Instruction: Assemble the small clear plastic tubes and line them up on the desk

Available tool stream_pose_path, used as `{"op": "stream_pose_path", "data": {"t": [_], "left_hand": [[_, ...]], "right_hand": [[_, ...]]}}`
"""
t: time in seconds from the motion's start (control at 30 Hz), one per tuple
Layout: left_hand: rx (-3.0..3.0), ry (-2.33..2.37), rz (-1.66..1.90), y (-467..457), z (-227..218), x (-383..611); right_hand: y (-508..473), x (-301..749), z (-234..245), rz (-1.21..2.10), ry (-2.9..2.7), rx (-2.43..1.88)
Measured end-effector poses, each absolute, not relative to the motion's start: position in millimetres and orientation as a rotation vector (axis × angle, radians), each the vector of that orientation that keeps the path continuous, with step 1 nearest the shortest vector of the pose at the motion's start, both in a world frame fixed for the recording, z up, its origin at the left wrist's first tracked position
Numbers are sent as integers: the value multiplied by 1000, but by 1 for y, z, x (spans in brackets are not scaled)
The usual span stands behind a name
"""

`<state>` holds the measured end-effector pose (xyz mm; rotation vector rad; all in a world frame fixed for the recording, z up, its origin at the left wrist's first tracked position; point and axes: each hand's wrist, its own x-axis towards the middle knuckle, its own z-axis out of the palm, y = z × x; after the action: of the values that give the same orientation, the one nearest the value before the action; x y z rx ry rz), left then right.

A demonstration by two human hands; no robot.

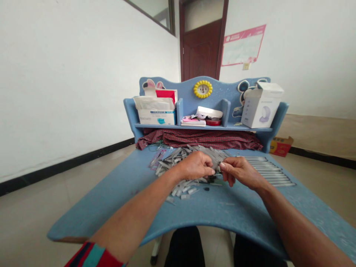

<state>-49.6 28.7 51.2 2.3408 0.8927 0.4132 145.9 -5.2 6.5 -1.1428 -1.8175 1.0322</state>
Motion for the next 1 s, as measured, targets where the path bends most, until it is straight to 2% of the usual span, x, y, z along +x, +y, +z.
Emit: {"op": "stream_pose_path", "data": {"t": [0.57,1.0], "left_hand": [[1858,768,963,17,41,-28],[2018,852,901,24,42,-31]], "right_hand": [[-9,124,-5,1323,-1616,-936],[-6,123,-1,1149,-1509,-1048]]}}
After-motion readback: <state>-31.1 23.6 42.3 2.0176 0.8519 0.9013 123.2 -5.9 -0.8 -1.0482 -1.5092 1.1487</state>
